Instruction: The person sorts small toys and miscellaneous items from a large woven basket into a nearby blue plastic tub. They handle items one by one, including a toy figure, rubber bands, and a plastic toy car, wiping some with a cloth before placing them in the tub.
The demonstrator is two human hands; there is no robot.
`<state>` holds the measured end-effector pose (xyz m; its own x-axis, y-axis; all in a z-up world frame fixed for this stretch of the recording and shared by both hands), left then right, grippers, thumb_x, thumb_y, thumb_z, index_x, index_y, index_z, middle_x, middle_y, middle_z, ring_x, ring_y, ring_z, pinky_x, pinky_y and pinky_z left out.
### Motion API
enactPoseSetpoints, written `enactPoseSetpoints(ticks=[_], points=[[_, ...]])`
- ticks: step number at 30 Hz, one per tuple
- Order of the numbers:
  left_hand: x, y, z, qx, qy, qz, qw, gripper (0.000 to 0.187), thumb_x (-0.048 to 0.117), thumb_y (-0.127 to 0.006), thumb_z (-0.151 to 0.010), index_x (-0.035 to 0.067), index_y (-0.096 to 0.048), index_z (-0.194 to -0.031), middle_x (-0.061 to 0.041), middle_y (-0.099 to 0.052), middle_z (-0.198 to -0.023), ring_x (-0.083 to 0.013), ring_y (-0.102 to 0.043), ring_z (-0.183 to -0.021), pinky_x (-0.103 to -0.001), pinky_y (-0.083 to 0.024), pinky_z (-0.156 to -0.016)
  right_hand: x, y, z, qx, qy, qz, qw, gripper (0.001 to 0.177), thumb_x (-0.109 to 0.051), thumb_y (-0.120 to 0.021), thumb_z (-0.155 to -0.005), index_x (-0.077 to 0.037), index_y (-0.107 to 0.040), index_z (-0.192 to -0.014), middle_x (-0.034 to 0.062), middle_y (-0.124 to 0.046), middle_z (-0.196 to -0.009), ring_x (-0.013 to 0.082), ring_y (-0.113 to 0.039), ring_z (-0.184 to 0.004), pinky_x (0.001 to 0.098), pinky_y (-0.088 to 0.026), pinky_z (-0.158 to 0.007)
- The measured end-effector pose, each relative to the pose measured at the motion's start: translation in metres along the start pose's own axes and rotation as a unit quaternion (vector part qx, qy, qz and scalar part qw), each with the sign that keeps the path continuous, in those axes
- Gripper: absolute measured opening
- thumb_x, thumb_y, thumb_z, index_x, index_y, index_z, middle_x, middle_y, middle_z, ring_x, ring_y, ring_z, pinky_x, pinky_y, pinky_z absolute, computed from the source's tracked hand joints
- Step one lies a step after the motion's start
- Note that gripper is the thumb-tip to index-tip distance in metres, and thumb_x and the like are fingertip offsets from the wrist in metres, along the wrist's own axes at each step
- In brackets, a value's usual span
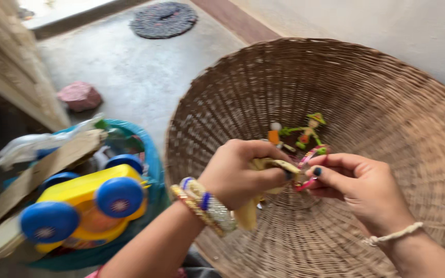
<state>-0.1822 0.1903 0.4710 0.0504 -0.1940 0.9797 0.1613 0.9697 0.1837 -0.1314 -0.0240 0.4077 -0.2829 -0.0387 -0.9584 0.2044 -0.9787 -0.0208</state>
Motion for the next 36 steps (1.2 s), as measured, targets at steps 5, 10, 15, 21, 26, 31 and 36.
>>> enactPoseSetpoints(ticks=[5,10,15,21,26,31,36], points=[[0.037,0.021,0.031,0.08,-0.123,-0.164,0.976,0.027,0.027,-0.078,-0.076,0.013,-0.079,-0.099,-0.008,-0.076,-0.076,-0.0189,-0.076,-0.069,-0.032,-0.061,-0.068,-0.013,-0.031,0.01,0.02,0.072,-0.013,0.997,0.021,-0.002,-0.065,-0.093,0.01,-0.07,-0.11,0.0143,-0.075,-0.102,0.0214,-0.073,-0.084,0.0422,-0.064,-0.075],[0.047,0.079,0.084,0.221,-0.199,-0.28,0.913,0.017,0.015,-0.072,-0.082,0.016,-0.079,-0.096,-0.012,-0.076,-0.085,-0.03,-0.075,-0.076,-0.039,-0.06,-0.073,-0.035,-0.091,0.041,-0.054,0.099,0.049,0.992,0.031,-0.002,-0.065,-0.095,0.002,-0.072,-0.125,0.0182,-0.078,-0.103,0.0225,-0.076,-0.087,0.0377,-0.064,-0.082],[0.043,0.181,0.177,0.336,-0.19,-0.359,0.85,0.02,0.012,-0.075,-0.08,0.012,-0.08,-0.1,-0.011,-0.078,-0.086,-0.0221,-0.077,-0.075,-0.033,-0.061,-0.068,-0.053,-0.172,0.073,-0.113,0.148,0.186,0.965,0.032,-0.007,-0.07,-0.084,-0.005,-0.077,-0.115,0.0101,-0.081,-0.098,0.0161,-0.079,-0.087,0.03,-0.064,-0.079],[0.023,0.265,0.267,0.501,0.031,-0.305,0.81,0.02,0.015,-0.079,-0.082,0.013,-0.082,-0.101,-0.006,-0.08,-0.084,-0.0134,-0.076,-0.074,-0.029,-0.059,-0.071,-0.057,-0.281,0.092,-0.219,0.339,0.419,0.813,0.055,-0.024,-0.081,-0.076,-0.014,-0.066,-0.127,0.0134,-0.067,-0.127,0.0285,-0.069,-0.113,0.0382,-0.055,-0.093],[0.0,0.281,0.293,0.554,0.054,-0.206,0.805,0.017,0.012,-0.076,-0.087,0.008,-0.081,-0.103,-0.006,-0.079,-0.085,-0.0101,-0.071,-0.075,-0.027,-0.057,-0.067,-0.022,-0.342,0.065,-0.233,0.319,0.574,0.717,0.097,-0.031,-0.09,-0.067,-0.019,-0.041,-0.15,0.0219,-0.038,-0.152,0.0463,-0.049,-0.128,0.0517,-0.043,-0.1],[-0.022,0.282,0.304,0.565,0.077,-0.194,0.798,0.018,0.012,-0.077,-0.085,0.007,-0.081,-0.101,-0.005,-0.08,-0.085,-0.0086,-0.073,-0.075,-0.026,-0.058,-0.068,-0.012,-0.345,0.046,-0.222,0.305,0.563,0.735,0.084,-0.027,-0.087,-0.066,-0.019,-0.054,-0.143,0.0158,-0.055,-0.137,0.0372,-0.062,-0.114,0.0423,-0.051,-0.099],[-0.036,0.285,0.311,0.59,0.088,-0.172,0.784,0.017,0.015,-0.079,-0.087,0.006,-0.081,-0.102,-0.006,-0.078,-0.086,-0.0107,-0.071,-0.074,-0.027,-0.056,-0.067,-0.055,-0.297,0.024,-0.169,0.329,0.502,0.782,0.066,-0.03,-0.09,-0.055,-0.012,-0.068,-0.115,0.0136,-0.073,-0.108,0.0271,-0.075,-0.094,0.0372,-0.06,-0.087]])
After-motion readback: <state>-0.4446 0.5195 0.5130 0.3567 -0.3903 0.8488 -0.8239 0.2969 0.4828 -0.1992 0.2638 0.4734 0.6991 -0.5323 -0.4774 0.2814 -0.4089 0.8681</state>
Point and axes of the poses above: each hand's wrist, its own z-axis away from the middle knuckle, its own y-axis out of the back of the hand, x = y × z, the point moved 7 cm from there along -z, towards the middle knuckle
